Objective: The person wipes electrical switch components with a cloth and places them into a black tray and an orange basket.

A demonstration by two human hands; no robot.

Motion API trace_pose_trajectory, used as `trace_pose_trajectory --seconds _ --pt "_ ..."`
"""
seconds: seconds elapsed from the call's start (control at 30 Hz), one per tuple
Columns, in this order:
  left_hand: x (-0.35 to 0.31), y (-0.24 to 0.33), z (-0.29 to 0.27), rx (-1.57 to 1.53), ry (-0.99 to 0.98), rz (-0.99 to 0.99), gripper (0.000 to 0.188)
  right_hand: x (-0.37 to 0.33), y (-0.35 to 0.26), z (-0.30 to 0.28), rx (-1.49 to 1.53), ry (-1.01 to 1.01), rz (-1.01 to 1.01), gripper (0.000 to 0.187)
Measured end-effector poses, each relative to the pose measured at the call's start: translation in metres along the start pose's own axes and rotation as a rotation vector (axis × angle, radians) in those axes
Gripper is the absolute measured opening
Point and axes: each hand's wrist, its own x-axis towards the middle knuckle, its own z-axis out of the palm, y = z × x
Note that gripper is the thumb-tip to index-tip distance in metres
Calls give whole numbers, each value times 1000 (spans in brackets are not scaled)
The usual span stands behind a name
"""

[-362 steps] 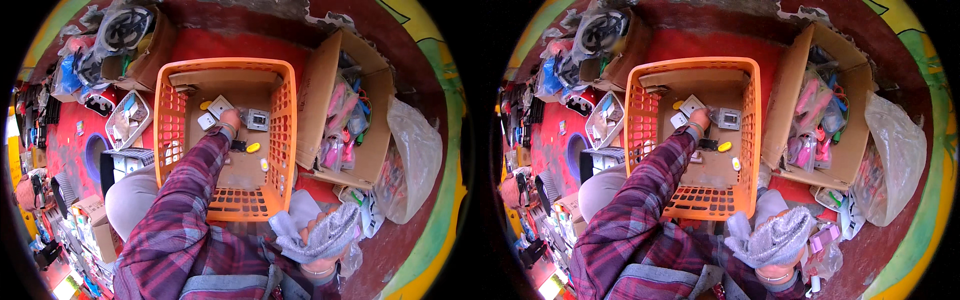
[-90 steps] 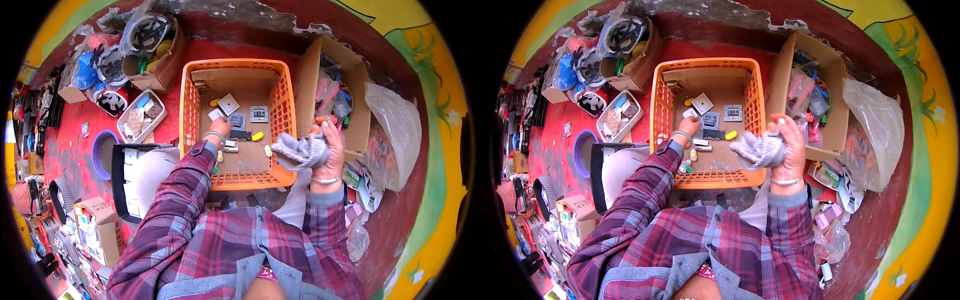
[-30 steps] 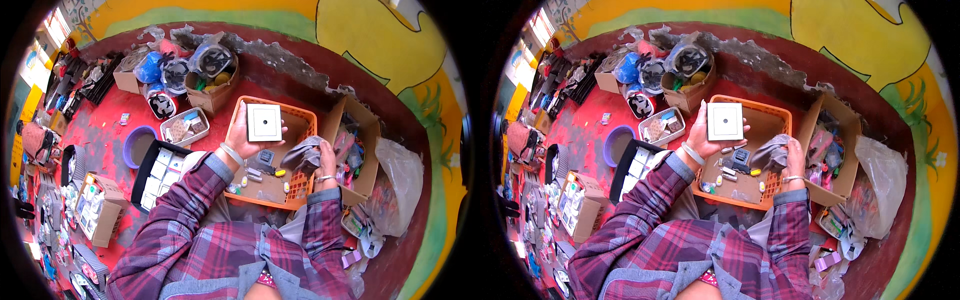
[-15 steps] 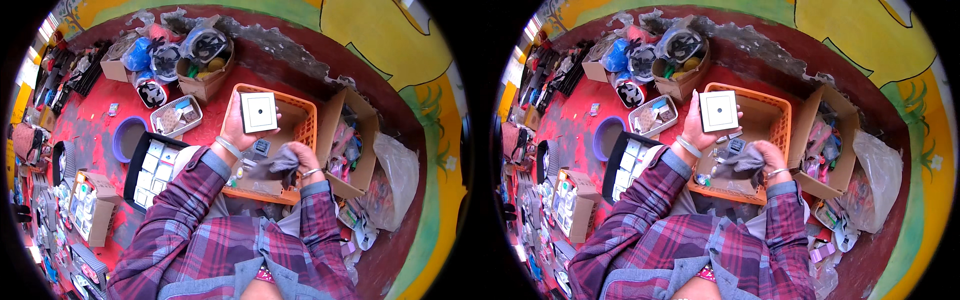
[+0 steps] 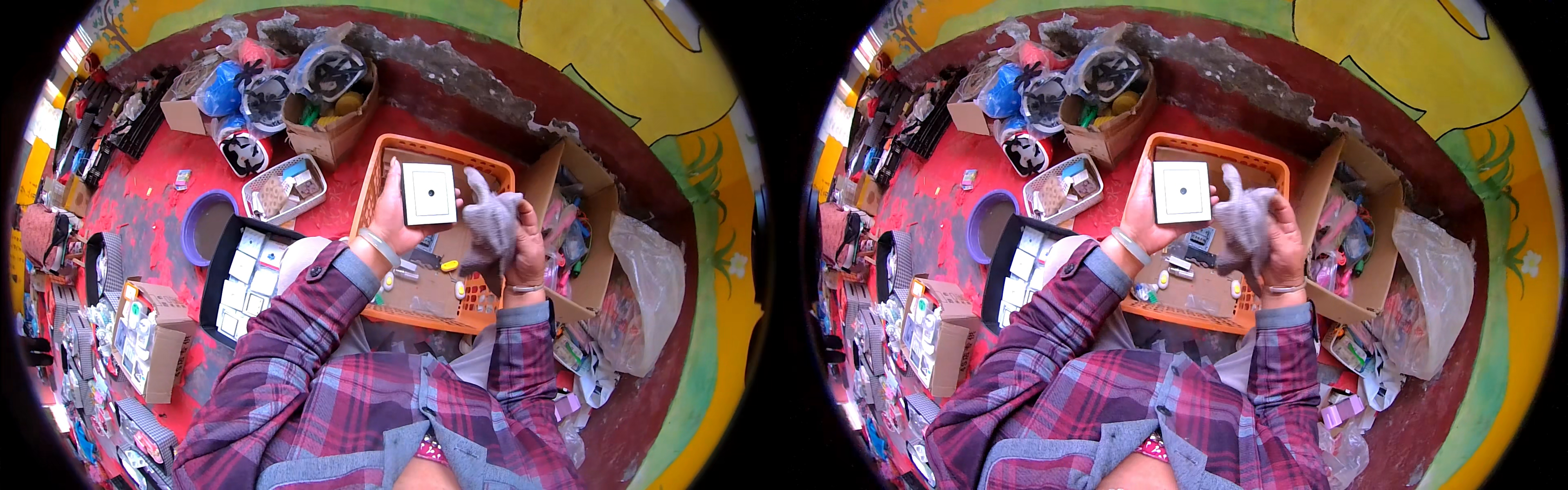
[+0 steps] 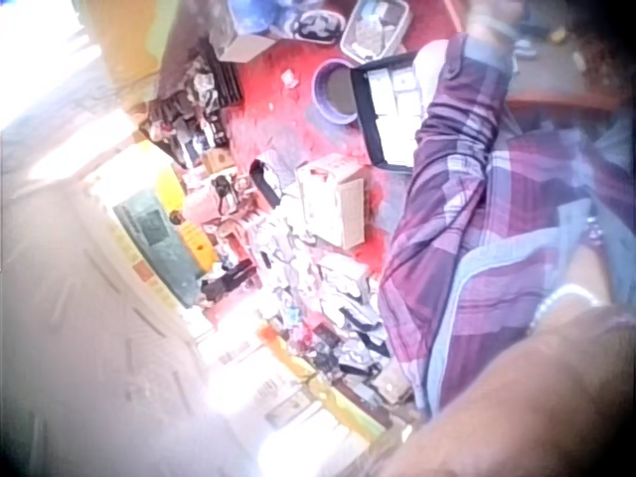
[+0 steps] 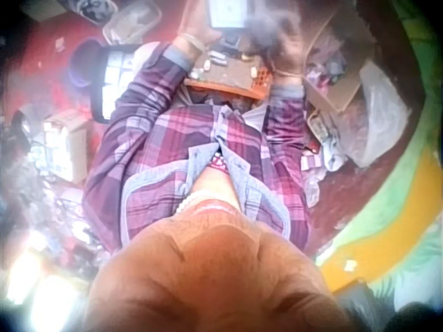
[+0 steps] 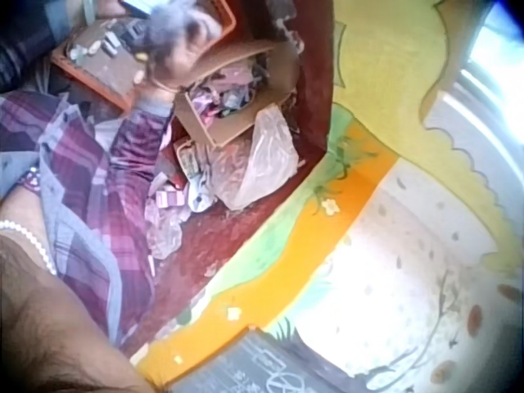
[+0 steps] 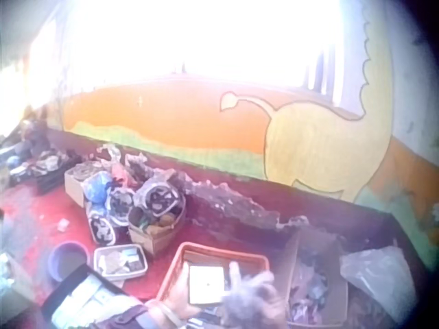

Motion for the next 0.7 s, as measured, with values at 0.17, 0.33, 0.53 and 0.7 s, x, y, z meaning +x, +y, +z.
trace_pose_trajectory --seconds 0.17,0.33,0.53,0.7 --pt "3 -29 7 -19 14 -92 71 2 22 27 -1396 -411 -498 33" --pt "-7 -45 11 -142 22 -208 63 -1 56 18 -1604 -324 -515 48" --pt "3 -55 -3 84 58 -82 60 -9 64 30 -1699 -81 -411 52" --pt "-1 -65 1 125 106 -164 55 1 69 17 -1609 186 -497 45"
